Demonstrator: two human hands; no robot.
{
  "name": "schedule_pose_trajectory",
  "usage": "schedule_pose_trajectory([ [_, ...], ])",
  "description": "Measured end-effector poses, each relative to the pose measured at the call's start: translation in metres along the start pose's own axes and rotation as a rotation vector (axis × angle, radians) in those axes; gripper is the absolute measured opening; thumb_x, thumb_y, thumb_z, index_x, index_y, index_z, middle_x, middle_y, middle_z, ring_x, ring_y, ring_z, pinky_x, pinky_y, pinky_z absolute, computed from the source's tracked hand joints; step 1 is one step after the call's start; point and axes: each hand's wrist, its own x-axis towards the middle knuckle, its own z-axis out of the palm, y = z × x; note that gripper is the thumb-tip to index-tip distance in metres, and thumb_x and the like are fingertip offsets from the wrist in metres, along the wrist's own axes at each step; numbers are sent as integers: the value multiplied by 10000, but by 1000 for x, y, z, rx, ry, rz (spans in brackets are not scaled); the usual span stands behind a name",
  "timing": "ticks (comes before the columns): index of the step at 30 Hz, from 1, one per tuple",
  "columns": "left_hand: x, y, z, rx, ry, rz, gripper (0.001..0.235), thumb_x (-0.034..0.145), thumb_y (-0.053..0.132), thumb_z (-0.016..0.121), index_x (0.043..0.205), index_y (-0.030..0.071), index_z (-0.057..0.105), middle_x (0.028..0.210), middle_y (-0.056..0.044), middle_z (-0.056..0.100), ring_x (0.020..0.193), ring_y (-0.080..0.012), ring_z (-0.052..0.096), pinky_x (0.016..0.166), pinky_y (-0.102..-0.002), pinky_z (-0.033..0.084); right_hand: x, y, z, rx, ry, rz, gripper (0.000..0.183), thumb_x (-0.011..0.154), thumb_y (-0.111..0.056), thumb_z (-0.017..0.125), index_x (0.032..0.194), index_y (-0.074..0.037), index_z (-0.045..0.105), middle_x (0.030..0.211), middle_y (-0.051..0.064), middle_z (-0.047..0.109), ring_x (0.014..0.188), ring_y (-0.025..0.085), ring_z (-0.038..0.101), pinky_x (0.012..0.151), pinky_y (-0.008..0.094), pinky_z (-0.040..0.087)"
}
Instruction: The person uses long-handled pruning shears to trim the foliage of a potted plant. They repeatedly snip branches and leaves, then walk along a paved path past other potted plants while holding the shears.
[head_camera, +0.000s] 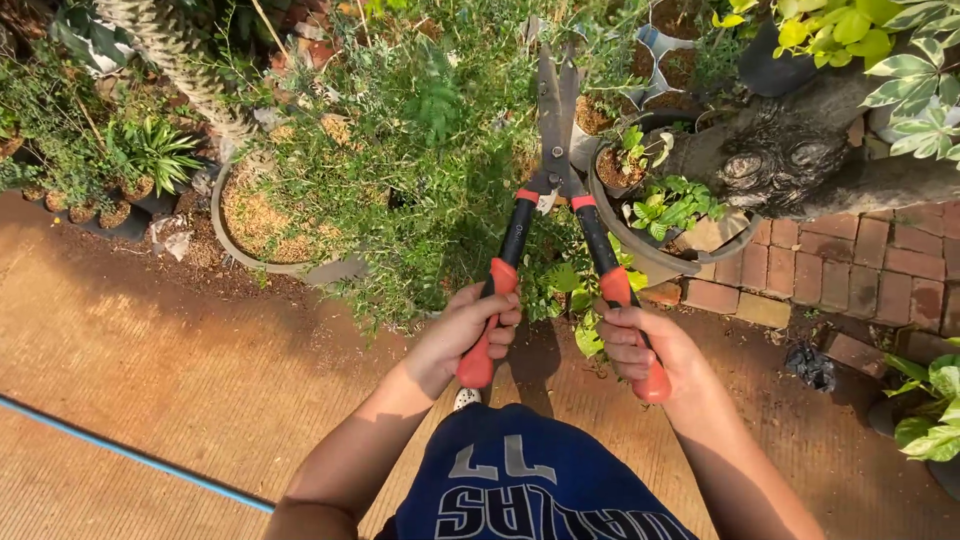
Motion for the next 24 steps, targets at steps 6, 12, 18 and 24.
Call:
schedule_pose_trajectory([
  [6,-49,-24,16,7,24,5,167,983,150,620,1116,109,530,758,11,478,539,-70,433,433,-227,322,-35,19,11,-36,62,-10,86,975,-92,543,1050,-86,501,634,-54,418,396,27,413,305,198,326],
  [12,-70,-48,22,-77,46,43,188,979,162,614,1143,104,541,747,9,471,521,-68,417,424,-233,315,-50,29,33,-75,111,-8,138,966,-92,527,1098,-55,524,634,-46,421,382,30,380,293,205,285],
  [18,-102,-40,22,-33,236,80,197,958,140,618,1149,98,599,752,1,501,515,-66,412,412,-228,297,-38,40,47,-206,80,21,128,957,-125,530,1077,-82,547,608,-32,405,347,47,347,284,224,274],
  [24,-107,10,-34,139,249,168,151,944,148,631,1072,97,572,759,9,529,546,-84,488,422,-243,357,51,63,36,-87,-213,88,79,1058,-114,531,992,-120,488,658,-60,410,421,30,375,346,215,295],
])
